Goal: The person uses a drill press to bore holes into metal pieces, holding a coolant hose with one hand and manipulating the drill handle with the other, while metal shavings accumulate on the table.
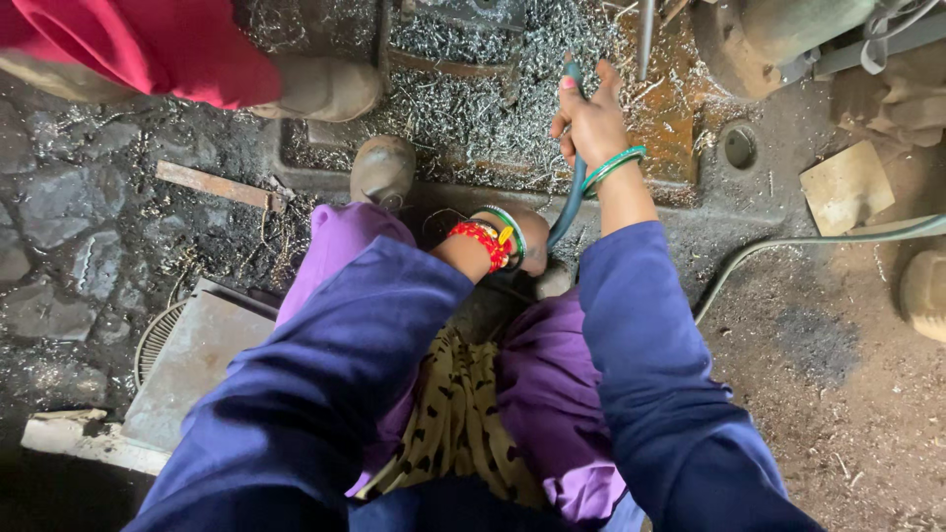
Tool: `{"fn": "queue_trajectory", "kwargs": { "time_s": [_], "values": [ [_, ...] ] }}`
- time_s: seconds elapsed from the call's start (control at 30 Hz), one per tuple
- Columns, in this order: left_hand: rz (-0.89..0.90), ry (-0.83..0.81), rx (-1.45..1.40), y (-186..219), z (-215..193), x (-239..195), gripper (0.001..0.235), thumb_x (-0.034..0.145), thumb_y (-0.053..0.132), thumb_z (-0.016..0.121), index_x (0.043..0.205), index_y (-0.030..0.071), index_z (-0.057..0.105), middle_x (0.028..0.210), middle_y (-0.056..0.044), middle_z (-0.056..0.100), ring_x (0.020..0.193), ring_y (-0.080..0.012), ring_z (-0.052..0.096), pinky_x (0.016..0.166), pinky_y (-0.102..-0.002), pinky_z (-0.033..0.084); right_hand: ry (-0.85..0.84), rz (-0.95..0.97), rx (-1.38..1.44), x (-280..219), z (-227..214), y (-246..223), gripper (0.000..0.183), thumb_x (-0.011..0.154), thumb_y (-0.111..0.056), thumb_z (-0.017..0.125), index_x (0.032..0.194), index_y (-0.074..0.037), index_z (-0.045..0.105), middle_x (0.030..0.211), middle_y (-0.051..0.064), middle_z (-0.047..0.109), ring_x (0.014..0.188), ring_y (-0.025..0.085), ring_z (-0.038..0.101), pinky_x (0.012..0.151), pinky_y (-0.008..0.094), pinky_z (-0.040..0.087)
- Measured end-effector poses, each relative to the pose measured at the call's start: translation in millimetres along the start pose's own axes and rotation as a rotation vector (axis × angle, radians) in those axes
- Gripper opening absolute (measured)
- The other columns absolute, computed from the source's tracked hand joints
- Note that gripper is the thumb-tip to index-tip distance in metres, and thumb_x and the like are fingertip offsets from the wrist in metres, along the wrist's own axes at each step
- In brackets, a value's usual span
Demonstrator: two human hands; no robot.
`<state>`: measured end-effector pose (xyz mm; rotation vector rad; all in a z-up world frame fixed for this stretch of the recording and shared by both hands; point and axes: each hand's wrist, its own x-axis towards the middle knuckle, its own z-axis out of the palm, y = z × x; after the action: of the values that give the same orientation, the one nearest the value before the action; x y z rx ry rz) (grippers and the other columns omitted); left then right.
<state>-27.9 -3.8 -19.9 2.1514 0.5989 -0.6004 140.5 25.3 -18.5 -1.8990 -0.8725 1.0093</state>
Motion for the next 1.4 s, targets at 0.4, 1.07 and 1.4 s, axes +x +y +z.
{"fn": "queue_trajectory", "kwargs": {
  "time_s": [0.4, 1.07, 1.4],
  "values": [
    [-0.195, 0.631, -1.092, -8, -39, 6, 0.045, 0.087, 0.025, 0.058, 0.115, -0.007, 0.046, 0.08, -0.016, 0.075, 0.05, -0.0247, 0.073, 0.045, -0.035, 0.058, -0.285, -0.201, 0.147, 25, 28, 34, 0.065, 0.111, -0.021, 0.054, 0.164, -0.006, 0.02, 0.11, 0.014, 0.072, 0.097, 0.014, 0.067, 0.09, 0.029, 0.055],
    [-0.145, 0.708, -0.667, -27, -6, 47, 0.06, 0.084, 0.021, 0.061, 0.115, -0.024, 0.035, 0.1, -0.039, 0.068, 0.096, -0.0453, 0.071, 0.085, -0.046, 0.057, -0.131, 0.116, 0.698, 46, 38, 6, 0.024, 0.108, -0.02, 0.047, 0.127, -0.006, 0.049, 0.102, 0.015, 0.074, 0.058, 0.013, 0.052, 0.051, 0.033, 0.05],
    [-0.253, 0.613, -0.695, -23, -23, 23, 0.059, 0.085, 0.023, 0.058, 0.123, -0.013, 0.032, 0.111, -0.037, 0.066, 0.107, -0.0467, 0.068, 0.093, -0.049, 0.054, -0.172, 0.23, 0.771, 61, 44, 26, 0.015, 0.108, -0.022, 0.054, 0.111, -0.01, 0.047, 0.104, 0.021, 0.073, 0.054, 0.016, 0.052, 0.047, 0.031, 0.045]
  ]
}}
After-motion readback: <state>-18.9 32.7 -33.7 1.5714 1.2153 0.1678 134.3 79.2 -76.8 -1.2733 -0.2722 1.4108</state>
